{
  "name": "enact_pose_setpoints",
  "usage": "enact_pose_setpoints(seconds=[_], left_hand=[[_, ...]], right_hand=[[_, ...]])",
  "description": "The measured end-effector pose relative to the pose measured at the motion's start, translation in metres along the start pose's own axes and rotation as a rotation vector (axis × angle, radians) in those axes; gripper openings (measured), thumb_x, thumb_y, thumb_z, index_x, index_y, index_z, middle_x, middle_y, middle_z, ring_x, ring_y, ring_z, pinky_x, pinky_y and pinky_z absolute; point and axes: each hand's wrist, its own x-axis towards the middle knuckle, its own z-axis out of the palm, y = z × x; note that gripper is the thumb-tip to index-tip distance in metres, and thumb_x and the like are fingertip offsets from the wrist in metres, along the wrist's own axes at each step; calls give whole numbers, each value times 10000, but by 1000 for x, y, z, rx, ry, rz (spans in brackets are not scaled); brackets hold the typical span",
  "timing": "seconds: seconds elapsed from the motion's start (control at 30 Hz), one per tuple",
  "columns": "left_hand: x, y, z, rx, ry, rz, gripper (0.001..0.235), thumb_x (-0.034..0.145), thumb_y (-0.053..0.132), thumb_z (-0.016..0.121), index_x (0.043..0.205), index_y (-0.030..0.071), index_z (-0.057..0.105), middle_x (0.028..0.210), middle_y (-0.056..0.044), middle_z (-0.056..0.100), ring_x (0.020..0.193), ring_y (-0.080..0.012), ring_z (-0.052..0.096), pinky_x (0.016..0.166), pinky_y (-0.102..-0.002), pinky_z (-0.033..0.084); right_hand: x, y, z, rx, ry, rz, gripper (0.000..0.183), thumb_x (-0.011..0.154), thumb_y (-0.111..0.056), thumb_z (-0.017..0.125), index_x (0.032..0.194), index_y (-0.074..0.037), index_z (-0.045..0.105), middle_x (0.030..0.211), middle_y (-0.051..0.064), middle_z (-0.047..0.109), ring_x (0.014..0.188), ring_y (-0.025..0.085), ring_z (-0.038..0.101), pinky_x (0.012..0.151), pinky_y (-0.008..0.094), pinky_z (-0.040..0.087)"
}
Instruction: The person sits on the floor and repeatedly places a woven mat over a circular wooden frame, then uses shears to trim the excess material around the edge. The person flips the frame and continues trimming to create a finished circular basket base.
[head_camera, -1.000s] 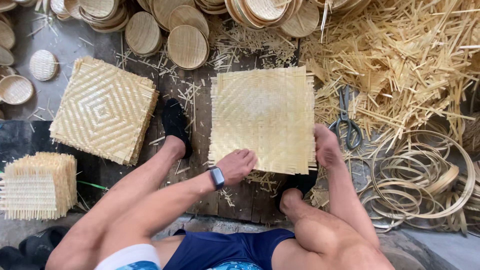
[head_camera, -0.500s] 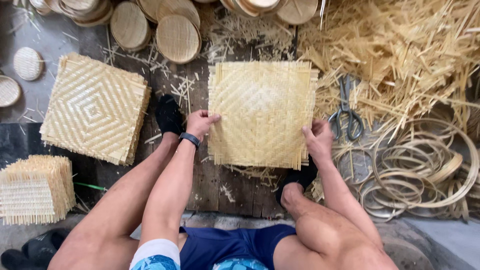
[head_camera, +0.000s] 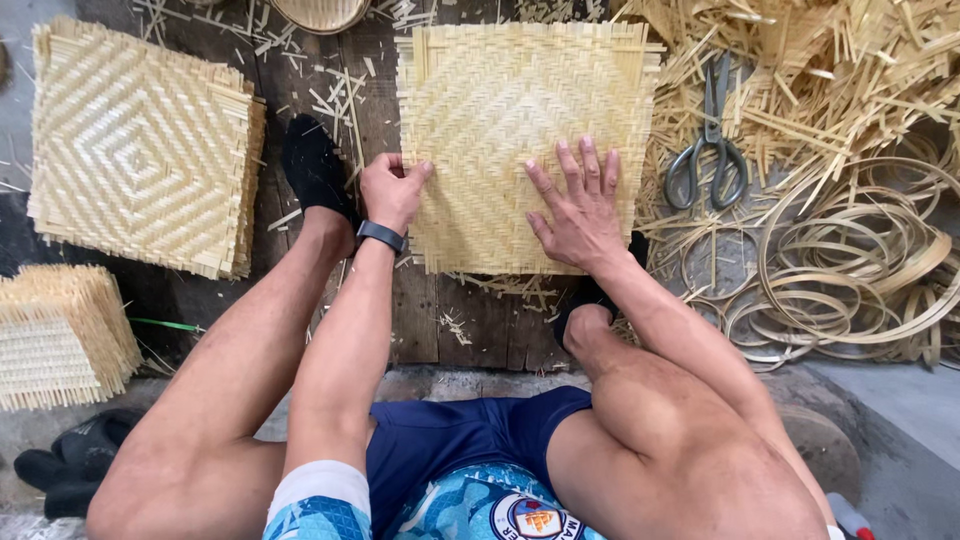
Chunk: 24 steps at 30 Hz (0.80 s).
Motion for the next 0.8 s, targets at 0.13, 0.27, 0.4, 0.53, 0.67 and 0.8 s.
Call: enact_pose_setpoints(seconds=[0.13, 0.27, 0.4, 0.53, 0.67, 0.8], left_hand=[[-15, 27, -3, 133, 132, 227, 264, 817, 174, 855, 907, -6, 685, 761, -74, 711, 661, -163, 659, 612, -328, 542], [-68, 76, 0, 81, 48, 117, 138, 958, 167, 679, 933, 57, 601, 750, -48, 657, 614, -160, 608, 557, -327, 498], [-179, 122, 46, 98, -186, 728, 60, 900, 35, 673, 921, 74, 632, 821, -120, 641, 773, -293, 636, 693, -423, 536], [-194, 125, 45, 81, -116, 817, 175, 825, 85, 680, 991, 66, 625, 982, -136, 704, 867, -293, 669, 768, -400, 568], [-131, 93, 7, 93, 50, 451, 74, 905, 132, 690, 905, 95, 626, 725, -45, 674, 597, -152, 596, 554, -338, 505], [-29, 47, -16, -70, 55, 173, 163, 872, -28, 675, 1002, 33, 598, 766, -28, 703, 636, -94, 661, 565, -256, 511]], right_hand=[[0, 2, 4, 23, 36, -32, 711, 984, -478, 711, 1622, -278, 469, 1693, 234, 196, 1585, 457, 33, 1245, 676, -16], [2, 1, 2, 19, 52, -30, 718, 971, -471, 717, 1610, -261, 465, 1679, 253, 202, 1565, 470, 51, 1230, 680, -2], [-7, -1, -9, 42, 82, -16, 699, 972, -467, 705, 1593, -247, 471, 1679, 253, 194, 1567, 471, 37, 1232, 677, -17], [-2, -5, -12, 73, 118, -16, 681, 973, -463, 694, 1577, -233, 477, 1679, 252, 185, 1570, 472, 22, 1234, 675, -32], [9, -7, -1, 74, 107, -21, 663, 974, -460, 682, 1560, -219, 483, 1679, 251, 177, 1572, 473, 7, 1236, 672, -46], [15, -9, 6, 31, -39, 23, 715, 1004, -458, 687, 1646, -244, 454, 1719, 250, 149, 1583, 472, -14, 1237, 675, -63]])
